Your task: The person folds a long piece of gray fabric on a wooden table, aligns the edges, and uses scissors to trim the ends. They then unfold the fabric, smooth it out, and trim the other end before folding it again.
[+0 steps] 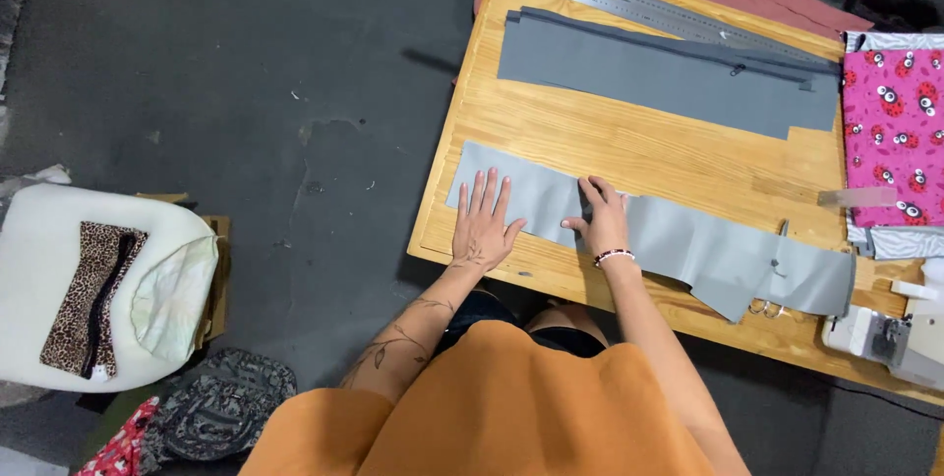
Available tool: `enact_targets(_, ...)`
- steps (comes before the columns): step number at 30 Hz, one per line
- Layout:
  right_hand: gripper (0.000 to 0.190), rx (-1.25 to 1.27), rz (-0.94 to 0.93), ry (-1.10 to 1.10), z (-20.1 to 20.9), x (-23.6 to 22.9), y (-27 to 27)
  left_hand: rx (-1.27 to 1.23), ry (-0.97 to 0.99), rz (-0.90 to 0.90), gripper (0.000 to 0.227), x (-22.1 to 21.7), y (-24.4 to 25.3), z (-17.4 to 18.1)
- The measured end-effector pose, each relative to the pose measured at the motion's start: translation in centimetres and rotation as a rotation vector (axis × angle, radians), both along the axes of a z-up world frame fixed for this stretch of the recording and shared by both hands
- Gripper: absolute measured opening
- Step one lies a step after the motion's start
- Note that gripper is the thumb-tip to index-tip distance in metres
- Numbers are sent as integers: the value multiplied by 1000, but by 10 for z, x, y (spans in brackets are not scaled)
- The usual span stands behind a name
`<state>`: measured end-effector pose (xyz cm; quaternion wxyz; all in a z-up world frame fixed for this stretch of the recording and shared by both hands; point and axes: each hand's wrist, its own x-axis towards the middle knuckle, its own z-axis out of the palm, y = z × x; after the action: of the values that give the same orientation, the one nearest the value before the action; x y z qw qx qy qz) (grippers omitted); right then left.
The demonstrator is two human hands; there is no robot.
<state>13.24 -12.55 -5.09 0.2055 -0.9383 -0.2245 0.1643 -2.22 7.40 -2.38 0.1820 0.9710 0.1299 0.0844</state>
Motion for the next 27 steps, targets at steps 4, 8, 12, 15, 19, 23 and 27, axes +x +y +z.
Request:
enact_targets(4, 91, 1, -4, -1, -1, 0, -1, 23, 13, 11, 72, 0, 2, 2)
enact_targets(8, 91, 5, -2, -5, 1, 0, 0, 53, -32, 14, 67, 0, 6, 2)
enact_targets(12, 91, -19, -6, -8, -13, 2, -6, 63, -49, 2, 66, 0, 9, -2)
enact_targets(15, 91, -22, -2, -5, -10, 2, -5, 75, -59, -7, 66, 0, 11, -6)
enact_targets(19, 91, -12, 2, -1, -9, 2, -4, 82, -36, -25, 67, 0, 14, -5)
enact_targets(23, 92, -24, 5, 1, -2, 0, -2, 98, 7, -34, 65, 1, 15, -3)
enact_targets(27, 91, -30, 3, 0, 0, -1, -3, 88, 10, -42, 63, 3, 19, -4)
